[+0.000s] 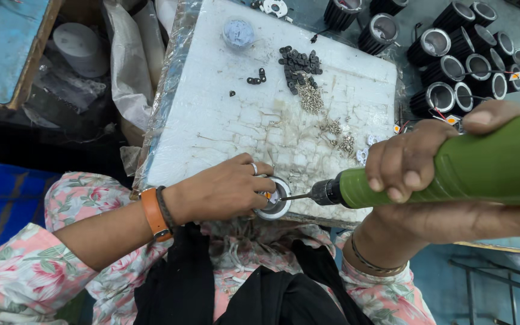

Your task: The person assembles small cylindrical electronic components by inserting wires and securing parts with a green electric screwdriver. They handle multiple units, place them on the table, and continue the assembly process.

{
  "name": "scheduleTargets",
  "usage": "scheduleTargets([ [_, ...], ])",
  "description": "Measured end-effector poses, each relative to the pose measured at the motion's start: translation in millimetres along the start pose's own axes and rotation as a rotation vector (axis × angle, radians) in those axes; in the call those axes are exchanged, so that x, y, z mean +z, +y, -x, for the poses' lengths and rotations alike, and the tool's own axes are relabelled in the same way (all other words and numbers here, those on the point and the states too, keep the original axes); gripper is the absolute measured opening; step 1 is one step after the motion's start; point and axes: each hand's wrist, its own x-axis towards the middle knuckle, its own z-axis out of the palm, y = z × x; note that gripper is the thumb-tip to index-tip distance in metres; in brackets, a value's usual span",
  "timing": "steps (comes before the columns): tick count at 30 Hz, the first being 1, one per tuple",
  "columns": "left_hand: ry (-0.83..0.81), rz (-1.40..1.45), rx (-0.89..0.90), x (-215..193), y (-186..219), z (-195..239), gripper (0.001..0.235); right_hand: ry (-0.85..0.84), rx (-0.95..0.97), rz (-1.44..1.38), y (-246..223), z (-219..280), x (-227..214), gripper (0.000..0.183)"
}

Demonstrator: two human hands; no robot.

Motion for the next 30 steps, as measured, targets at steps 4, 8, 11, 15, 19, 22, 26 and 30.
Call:
scheduleTargets([
  [4,0.059,0.091,0.017,1,-2,-3,0.019,-0.011,-0.007,0.0,3,0,3,0.094],
  [8,0.059,0.119,0.003,2,-3,-3,0.02,-0.05,-0.014,-0.036,6,2,1,0.094],
  [11,0.045,0.132,0.0,3,-3,-4,0.018,-0.046,-0.029,-0.034,9,3,-2,0.098],
  [15,0.042,0.163,0.035,3,-5,-6,0.015,-0.069,-0.02,-0.063,11,4,-3,0.098],
  [19,0.089,0.21,0.054,5,-6,-6,0.017,-0.057,0.005,-0.075,12,12,0,0.094],
  [22,0.096,0.214,0.052,5,-6,-6,0.017,-0.023,0.024,-0.083,12,16,3,0.095],
  [26,0.053,0.204,0.027,6,-6,-6,0.016,-0.023,0.016,-0.082,14,16,4,0.097],
  [30,0.054,0.221,0.014,6,-6,-6,0.018,-0.032,0.013,-0.1,16,20,5,0.094],
])
